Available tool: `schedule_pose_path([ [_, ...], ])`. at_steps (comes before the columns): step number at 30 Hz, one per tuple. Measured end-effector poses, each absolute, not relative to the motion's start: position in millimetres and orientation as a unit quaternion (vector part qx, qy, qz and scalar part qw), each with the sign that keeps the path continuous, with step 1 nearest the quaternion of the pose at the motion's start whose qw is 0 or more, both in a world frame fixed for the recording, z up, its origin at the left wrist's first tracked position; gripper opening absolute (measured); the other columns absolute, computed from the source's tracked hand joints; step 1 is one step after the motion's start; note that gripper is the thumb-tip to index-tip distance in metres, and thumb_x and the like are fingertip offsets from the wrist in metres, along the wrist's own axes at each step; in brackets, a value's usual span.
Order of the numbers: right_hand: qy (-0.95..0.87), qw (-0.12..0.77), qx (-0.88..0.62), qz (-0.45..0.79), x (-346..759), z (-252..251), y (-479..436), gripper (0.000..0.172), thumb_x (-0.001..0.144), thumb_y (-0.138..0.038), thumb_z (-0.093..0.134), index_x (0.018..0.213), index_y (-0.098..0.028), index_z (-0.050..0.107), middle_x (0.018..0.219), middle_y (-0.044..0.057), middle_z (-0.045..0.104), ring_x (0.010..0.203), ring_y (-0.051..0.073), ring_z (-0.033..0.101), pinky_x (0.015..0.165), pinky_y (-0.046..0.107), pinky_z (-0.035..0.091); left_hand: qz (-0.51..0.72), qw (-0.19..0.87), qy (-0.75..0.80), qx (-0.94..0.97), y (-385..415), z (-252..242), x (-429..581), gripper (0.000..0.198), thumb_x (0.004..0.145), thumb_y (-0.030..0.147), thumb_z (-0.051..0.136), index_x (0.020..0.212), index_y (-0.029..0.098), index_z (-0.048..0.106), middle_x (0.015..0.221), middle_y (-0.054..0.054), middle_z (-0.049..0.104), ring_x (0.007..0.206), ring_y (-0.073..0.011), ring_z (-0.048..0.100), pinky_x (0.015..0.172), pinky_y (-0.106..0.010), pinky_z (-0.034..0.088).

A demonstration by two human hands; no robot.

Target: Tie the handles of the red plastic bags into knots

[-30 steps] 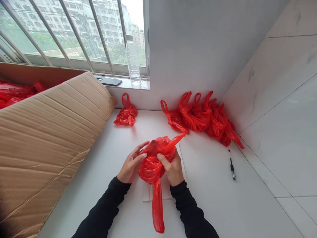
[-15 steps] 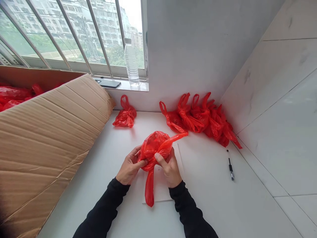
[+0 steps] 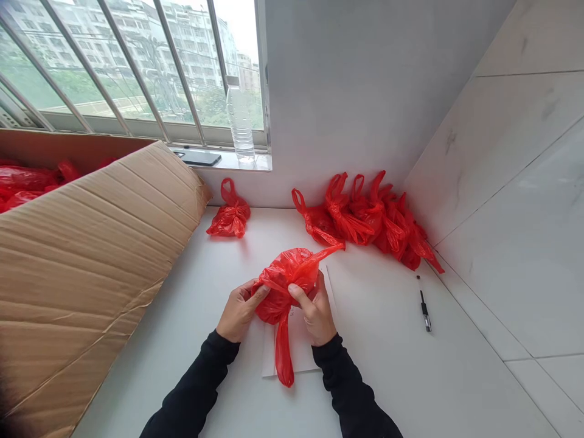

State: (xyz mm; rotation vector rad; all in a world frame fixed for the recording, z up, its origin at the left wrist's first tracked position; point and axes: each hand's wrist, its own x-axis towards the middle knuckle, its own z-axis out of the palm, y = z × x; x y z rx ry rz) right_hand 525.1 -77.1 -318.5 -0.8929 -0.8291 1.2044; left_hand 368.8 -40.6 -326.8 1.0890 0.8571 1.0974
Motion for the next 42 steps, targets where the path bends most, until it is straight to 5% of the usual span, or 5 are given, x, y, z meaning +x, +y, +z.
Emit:
schedule_pose_path([
  [13, -0.445, 0.643, -0.440, 0.442, 524, -316, -77, 0.057, 0.080, -0.035, 0.076, 0.131, -0.027, 0.050, 0.124, 0.005, 0.065, 0.116, 0.027, 0.061, 0.103, 0.046, 0.048, 0.499, 0.575, 0.356, 0.542, -46, -318, 369, 0.021, 0.081, 0.035, 0.072, 0.093, 0.018, 0.068, 0.088, -0.002, 0.068, 0.083, -0.0165, 0.060, 0.078, -0.026, 0.049],
  [19, -0.453, 0.648, -0.427, 0.440, 524, -317, -78, 0.050, 0.082, -0.032, 0.075, 0.125, -0.027, 0.051, 0.125, 0.005, 0.064, 0.116, 0.027, 0.061, 0.102, 0.045, 0.050, 0.482, 0.581, 0.362, 0.547, -51, -314, 368, 0.025, 0.079, 0.034, 0.075, 0.096, 0.018, 0.067, 0.088, -0.002, 0.069, 0.079, -0.0155, 0.061, 0.074, -0.025, 0.050],
  [25, -0.446, 0.659, -0.450, 0.406, 525, -317, -76, 0.062, 0.079, -0.032, 0.077, 0.133, -0.025, 0.047, 0.123, 0.007, 0.065, 0.112, 0.028, 0.063, 0.100, 0.048, 0.051, 0.466, 0.616, 0.305, 0.557, -51, -314, 368, 0.040, 0.078, 0.036, 0.077, 0.112, 0.018, 0.065, 0.105, -0.007, 0.070, 0.094, -0.0214, 0.065, 0.085, -0.032, 0.052],
  [31, -0.456, 0.648, -0.424, 0.439, 524, -313, -79, 0.057, 0.081, -0.030, 0.076, 0.129, -0.029, 0.046, 0.119, 0.005, 0.067, 0.108, 0.026, 0.067, 0.096, 0.046, 0.054, 0.511, 0.599, 0.344, 0.512, -49, -320, 370, 0.026, 0.086, 0.037, 0.070, 0.102, 0.016, 0.069, 0.094, -0.006, 0.073, 0.086, -0.0193, 0.067, 0.081, -0.031, 0.054],
  [42, -0.409, 0.663, -0.444, 0.443, 524, -320, -77, 0.063, 0.079, -0.033, 0.077, 0.134, -0.028, 0.045, 0.119, 0.006, 0.066, 0.108, 0.025, 0.064, 0.097, 0.047, 0.053, 0.537, 0.591, 0.357, 0.484, -48, -325, 371, 0.030, 0.088, 0.041, 0.066, 0.103, 0.016, 0.073, 0.096, -0.006, 0.076, 0.090, -0.0212, 0.068, 0.082, -0.031, 0.054],
])
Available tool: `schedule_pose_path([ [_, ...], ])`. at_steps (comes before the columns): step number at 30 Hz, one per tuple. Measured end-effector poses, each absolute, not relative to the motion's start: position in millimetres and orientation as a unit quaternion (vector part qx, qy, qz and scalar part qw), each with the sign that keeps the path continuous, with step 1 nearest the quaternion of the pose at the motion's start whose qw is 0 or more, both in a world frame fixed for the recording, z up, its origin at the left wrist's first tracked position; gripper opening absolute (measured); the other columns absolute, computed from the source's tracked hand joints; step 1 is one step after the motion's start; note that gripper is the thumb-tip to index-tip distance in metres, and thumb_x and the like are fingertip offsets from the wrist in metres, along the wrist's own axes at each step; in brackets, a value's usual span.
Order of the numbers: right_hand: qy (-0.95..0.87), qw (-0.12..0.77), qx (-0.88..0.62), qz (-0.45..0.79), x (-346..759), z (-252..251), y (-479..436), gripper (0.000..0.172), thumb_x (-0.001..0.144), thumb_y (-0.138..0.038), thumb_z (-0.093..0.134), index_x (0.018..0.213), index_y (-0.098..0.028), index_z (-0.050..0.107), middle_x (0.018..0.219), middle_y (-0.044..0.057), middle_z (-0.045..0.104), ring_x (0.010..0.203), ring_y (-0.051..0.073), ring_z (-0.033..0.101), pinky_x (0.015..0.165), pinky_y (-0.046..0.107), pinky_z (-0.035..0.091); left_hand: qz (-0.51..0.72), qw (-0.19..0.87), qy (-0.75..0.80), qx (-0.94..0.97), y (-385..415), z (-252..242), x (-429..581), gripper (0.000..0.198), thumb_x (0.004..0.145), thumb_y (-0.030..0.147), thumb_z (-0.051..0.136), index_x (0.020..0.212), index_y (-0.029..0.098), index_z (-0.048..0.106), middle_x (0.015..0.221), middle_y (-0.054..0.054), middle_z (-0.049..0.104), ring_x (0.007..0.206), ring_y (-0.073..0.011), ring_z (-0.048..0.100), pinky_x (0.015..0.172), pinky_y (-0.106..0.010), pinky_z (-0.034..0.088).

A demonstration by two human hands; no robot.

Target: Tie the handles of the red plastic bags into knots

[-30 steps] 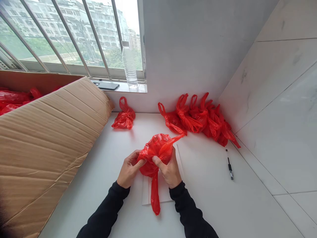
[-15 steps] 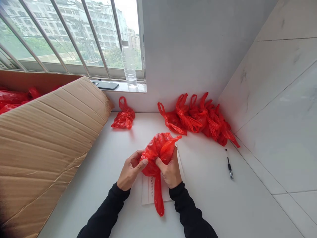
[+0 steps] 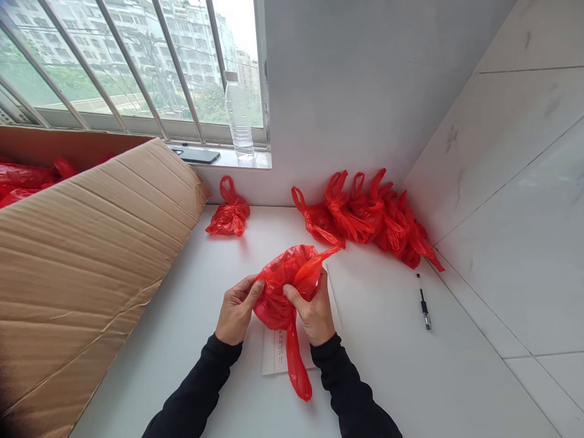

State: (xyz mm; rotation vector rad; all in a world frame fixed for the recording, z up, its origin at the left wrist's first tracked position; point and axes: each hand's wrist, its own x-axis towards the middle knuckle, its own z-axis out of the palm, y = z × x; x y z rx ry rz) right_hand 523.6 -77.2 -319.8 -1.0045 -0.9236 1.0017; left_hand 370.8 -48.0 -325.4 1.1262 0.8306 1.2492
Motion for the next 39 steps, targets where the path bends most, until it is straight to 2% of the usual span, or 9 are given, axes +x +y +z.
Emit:
schedule_pose_path([
  [3, -0.395, 0.665, -0.458, 0.438, 524, -323, -77, 0.058, 0.079, -0.034, 0.077, 0.130, -0.027, 0.049, 0.115, 0.005, 0.067, 0.104, 0.025, 0.065, 0.096, 0.048, 0.053, 0.502, 0.626, 0.348, 0.485, -48, -322, 371, 0.035, 0.089, 0.044, 0.063, 0.109, 0.017, 0.071, 0.101, -0.008, 0.075, 0.091, -0.0228, 0.069, 0.082, -0.033, 0.054],
  [7, -0.370, 0.671, -0.469, 0.439, 526, -325, -76, 0.059, 0.078, -0.036, 0.076, 0.130, -0.027, 0.050, 0.112, 0.005, 0.068, 0.101, 0.026, 0.067, 0.093, 0.049, 0.055, 0.453, 0.653, 0.331, 0.508, -47, -319, 369, 0.034, 0.081, 0.039, 0.074, 0.106, 0.017, 0.070, 0.102, -0.008, 0.075, 0.093, -0.0236, 0.069, 0.084, -0.033, 0.054],
  [10, -0.373, 0.661, -0.455, 0.465, 526, -318, -77, 0.063, 0.078, -0.037, 0.076, 0.133, -0.028, 0.047, 0.115, 0.006, 0.068, 0.102, 0.027, 0.067, 0.091, 0.049, 0.056, 0.469, 0.645, 0.344, 0.497, -46, -322, 368, 0.028, 0.079, 0.037, 0.076, 0.096, 0.015, 0.072, 0.095, -0.008, 0.076, 0.088, -0.0228, 0.069, 0.082, -0.033, 0.055],
  [14, -0.398, 0.632, -0.423, 0.513, 523, -306, -81, 0.061, 0.078, -0.037, 0.076, 0.132, -0.029, 0.048, 0.119, 0.005, 0.067, 0.108, 0.027, 0.066, 0.095, 0.050, 0.055, 0.504, 0.637, 0.361, 0.459, -44, -324, 367, 0.029, 0.078, 0.036, 0.078, 0.097, 0.015, 0.073, 0.093, -0.008, 0.076, 0.085, -0.0226, 0.069, 0.081, -0.034, 0.055],
  [20, -0.315, 0.652, -0.402, 0.561, 523, -313, -77, 0.066, 0.074, -0.038, 0.079, 0.132, -0.031, 0.048, 0.114, 0.004, 0.068, 0.099, 0.027, 0.069, 0.075, 0.044, 0.063, 0.484, 0.675, 0.357, 0.428, -43, -323, 366, 0.038, 0.084, 0.045, 0.070, 0.108, 0.015, 0.071, 0.101, -0.009, 0.074, 0.091, -0.0226, 0.069, 0.080, -0.032, 0.054],
  [23, -0.303, 0.665, -0.385, 0.564, 526, -316, -75, 0.062, 0.076, -0.034, 0.078, 0.131, -0.033, 0.048, 0.114, 0.002, 0.068, 0.097, 0.024, 0.069, 0.073, 0.040, 0.064, 0.431, 0.715, 0.350, 0.425, -44, -323, 365, 0.042, 0.086, 0.049, 0.066, 0.106, 0.013, 0.071, 0.096, -0.011, 0.074, 0.087, -0.0231, 0.069, 0.075, -0.032, 0.055],
  [29, -0.323, 0.661, -0.382, 0.559, 528, -314, -77, 0.056, 0.082, -0.033, 0.073, 0.133, -0.036, 0.049, 0.115, 0.000, 0.067, 0.104, 0.023, 0.067, 0.082, 0.037, 0.062, 0.444, 0.706, 0.331, 0.440, -45, -321, 364, 0.042, 0.074, 0.035, 0.080, 0.109, 0.015, 0.068, 0.103, -0.010, 0.073, 0.096, -0.0244, 0.068, 0.087, -0.036, 0.053],
  [32, -0.336, 0.643, -0.394, 0.565, 526, -313, -78, 0.052, 0.085, -0.040, 0.068, 0.133, -0.035, 0.049, 0.118, 0.002, 0.066, 0.105, 0.023, 0.065, 0.079, 0.037, 0.062, 0.473, 0.694, 0.336, 0.426, -44, -321, 364, 0.046, 0.070, 0.031, 0.083, 0.111, 0.016, 0.068, 0.105, -0.009, 0.073, 0.095, -0.0240, 0.068, 0.086, -0.035, 0.053],
  [39, -0.341, 0.633, -0.412, 0.560, 523, -309, -78, 0.057, 0.077, -0.043, 0.074, 0.129, -0.034, 0.051, 0.115, 0.003, 0.068, 0.105, 0.026, 0.066, 0.079, 0.042, 0.062, 0.497, 0.688, 0.334, 0.410, -42, -324, 364, 0.049, 0.065, 0.024, 0.086, 0.110, 0.017, 0.067, 0.107, -0.008, 0.073, 0.099, -0.0251, 0.068, 0.086, -0.034, 0.054],
])
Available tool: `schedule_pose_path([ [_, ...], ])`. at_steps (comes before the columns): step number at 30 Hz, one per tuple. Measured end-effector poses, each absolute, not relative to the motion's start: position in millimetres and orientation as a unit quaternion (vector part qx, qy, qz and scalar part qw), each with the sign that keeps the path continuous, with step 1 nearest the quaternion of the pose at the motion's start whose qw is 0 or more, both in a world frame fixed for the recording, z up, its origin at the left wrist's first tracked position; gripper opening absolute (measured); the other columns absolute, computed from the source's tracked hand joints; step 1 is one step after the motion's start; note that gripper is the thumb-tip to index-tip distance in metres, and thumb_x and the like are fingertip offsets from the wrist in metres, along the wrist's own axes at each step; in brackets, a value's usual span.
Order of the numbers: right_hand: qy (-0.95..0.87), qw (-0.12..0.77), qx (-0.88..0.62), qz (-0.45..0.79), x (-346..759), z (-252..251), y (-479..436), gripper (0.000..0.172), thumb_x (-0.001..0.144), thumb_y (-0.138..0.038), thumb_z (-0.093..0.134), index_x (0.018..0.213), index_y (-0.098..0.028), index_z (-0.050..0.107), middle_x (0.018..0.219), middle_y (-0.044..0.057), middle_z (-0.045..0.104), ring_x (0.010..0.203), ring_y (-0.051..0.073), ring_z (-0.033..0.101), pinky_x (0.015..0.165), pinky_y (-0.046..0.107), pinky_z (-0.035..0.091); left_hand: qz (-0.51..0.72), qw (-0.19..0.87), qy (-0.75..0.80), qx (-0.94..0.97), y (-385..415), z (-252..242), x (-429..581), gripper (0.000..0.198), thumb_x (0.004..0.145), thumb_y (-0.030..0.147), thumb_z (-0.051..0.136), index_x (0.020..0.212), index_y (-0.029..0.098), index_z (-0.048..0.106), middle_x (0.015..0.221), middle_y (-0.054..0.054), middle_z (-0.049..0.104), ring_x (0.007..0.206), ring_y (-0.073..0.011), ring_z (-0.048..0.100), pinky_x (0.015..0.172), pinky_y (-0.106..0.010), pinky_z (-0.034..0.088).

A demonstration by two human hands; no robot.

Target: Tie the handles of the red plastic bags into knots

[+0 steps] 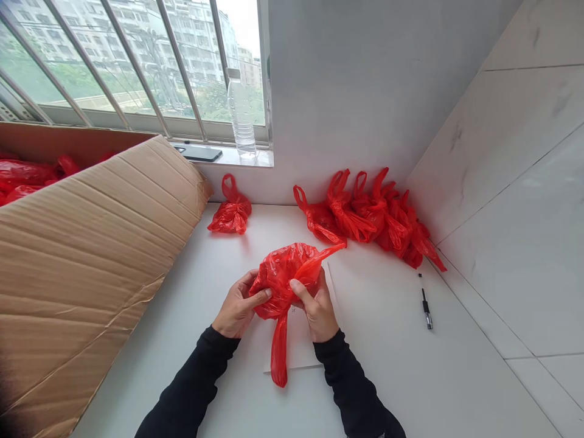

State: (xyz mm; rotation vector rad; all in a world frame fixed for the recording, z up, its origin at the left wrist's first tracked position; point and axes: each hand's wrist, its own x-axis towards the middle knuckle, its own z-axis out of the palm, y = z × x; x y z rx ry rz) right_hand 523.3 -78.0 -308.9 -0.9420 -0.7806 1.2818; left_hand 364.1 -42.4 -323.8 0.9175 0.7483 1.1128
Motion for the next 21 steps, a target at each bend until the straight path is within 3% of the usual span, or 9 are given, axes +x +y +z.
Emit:
schedule_pose_path([
  [4, -0.343, 0.635, -0.404, 0.562, 521.8, -307.4, -78.5, 0.060, 0.074, -0.039, 0.078, 0.127, -0.031, 0.051, 0.117, 0.005, 0.068, 0.105, 0.029, 0.067, 0.077, 0.046, 0.063, 0.501, 0.699, 0.330, 0.390, -43.2, -321.6, 365.0, 0.048, 0.065, 0.023, 0.086, 0.108, 0.017, 0.067, 0.107, -0.007, 0.073, 0.102, -0.0247, 0.068, 0.086, -0.033, 0.054],
  [11, -0.342, 0.639, -0.406, 0.557, 522.9, -307.4, -78.4, 0.060, 0.073, -0.039, 0.077, 0.127, -0.031, 0.051, 0.113, 0.003, 0.069, 0.103, 0.028, 0.067, 0.081, 0.046, 0.062, 0.490, 0.732, 0.334, 0.335, -44.2, -317.5, 362.4, 0.065, 0.060, 0.017, 0.089, 0.120, 0.016, 0.063, 0.107, -0.009, 0.074, 0.100, -0.0248, 0.070, 0.087, -0.035, 0.055],
  [15, -0.364, 0.633, -0.398, 0.555, 523.6, -308.8, -78.7, 0.055, 0.078, -0.039, 0.075, 0.127, -0.033, 0.052, 0.115, 0.003, 0.068, 0.105, 0.027, 0.066, 0.083, 0.043, 0.060, 0.476, 0.739, 0.339, 0.334, -42.1, -322.1, 361.4, 0.060, 0.059, 0.017, 0.089, 0.114, 0.015, 0.065, 0.098, -0.008, 0.076, 0.091, -0.0239, 0.072, 0.084, -0.036, 0.057],
  [21, -0.385, 0.653, -0.408, 0.510, 524.0, -313.4, -78.1, 0.053, 0.084, -0.039, 0.071, 0.132, -0.032, 0.052, 0.113, 0.002, 0.069, 0.105, 0.025, 0.066, 0.092, 0.042, 0.055, 0.471, 0.723, 0.329, 0.385, -46.2, -317.0, 363.4, 0.044, 0.069, 0.024, 0.085, 0.109, 0.016, 0.070, 0.109, -0.010, 0.074, 0.102, -0.0251, 0.069, 0.089, -0.033, 0.054],
])
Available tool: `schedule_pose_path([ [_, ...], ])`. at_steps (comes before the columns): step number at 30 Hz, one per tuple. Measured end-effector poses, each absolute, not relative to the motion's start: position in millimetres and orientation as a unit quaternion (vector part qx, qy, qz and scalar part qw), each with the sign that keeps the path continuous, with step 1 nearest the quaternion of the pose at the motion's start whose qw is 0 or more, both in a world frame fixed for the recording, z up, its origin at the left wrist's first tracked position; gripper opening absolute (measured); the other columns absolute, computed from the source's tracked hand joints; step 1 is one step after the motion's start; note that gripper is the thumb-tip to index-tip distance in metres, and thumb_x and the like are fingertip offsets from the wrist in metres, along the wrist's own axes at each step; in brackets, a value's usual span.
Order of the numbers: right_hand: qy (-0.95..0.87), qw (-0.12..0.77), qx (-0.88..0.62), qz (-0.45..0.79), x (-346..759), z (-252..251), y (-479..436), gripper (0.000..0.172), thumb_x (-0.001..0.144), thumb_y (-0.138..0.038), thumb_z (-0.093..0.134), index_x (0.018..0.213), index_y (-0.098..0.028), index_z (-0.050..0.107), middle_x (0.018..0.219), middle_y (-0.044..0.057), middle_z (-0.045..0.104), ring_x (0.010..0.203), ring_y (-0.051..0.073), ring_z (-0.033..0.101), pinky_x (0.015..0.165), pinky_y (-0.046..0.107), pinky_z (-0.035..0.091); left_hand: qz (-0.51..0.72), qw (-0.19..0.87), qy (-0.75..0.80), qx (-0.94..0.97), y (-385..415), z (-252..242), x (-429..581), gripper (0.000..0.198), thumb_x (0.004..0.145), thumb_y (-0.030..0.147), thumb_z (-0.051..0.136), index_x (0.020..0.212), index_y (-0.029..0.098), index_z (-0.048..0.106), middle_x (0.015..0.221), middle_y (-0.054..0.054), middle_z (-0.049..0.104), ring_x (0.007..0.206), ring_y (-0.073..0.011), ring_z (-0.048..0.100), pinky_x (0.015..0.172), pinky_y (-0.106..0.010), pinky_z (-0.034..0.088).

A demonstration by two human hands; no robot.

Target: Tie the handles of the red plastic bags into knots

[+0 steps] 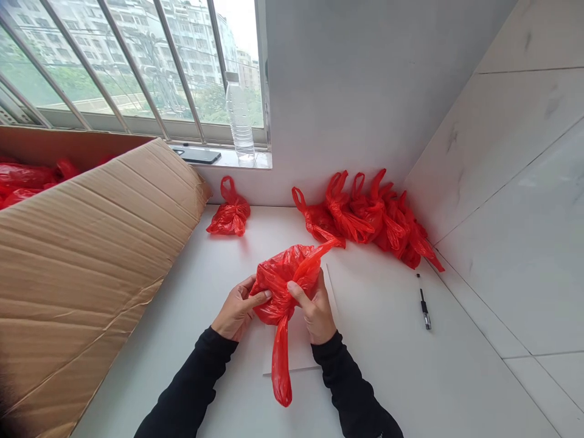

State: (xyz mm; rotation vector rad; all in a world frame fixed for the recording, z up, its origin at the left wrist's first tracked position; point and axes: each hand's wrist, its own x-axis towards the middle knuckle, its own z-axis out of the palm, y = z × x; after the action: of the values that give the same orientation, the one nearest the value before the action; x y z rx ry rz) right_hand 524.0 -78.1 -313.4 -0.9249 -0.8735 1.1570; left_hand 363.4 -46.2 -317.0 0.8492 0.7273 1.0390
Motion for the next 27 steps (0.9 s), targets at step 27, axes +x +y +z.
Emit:
schedule_pose_path([
  [27, -0.240, 0.663, -0.471, 0.530, 532, -317, -71, 0.061, 0.085, -0.060, 0.062, 0.135, -0.028, 0.048, 0.097, 0.003, 0.064, 0.067, 0.015, 0.056, 0.057, 0.029, 0.054, 0.493, 0.539, 0.543, 0.414, 76, -275, 371, 0.033, 0.088, 0.034, 0.054, 0.112, 0.013, 0.062, 0.100, -0.015, 0.073, 0.098, -0.0289, 0.072, 0.086, -0.047, 0.057],
])
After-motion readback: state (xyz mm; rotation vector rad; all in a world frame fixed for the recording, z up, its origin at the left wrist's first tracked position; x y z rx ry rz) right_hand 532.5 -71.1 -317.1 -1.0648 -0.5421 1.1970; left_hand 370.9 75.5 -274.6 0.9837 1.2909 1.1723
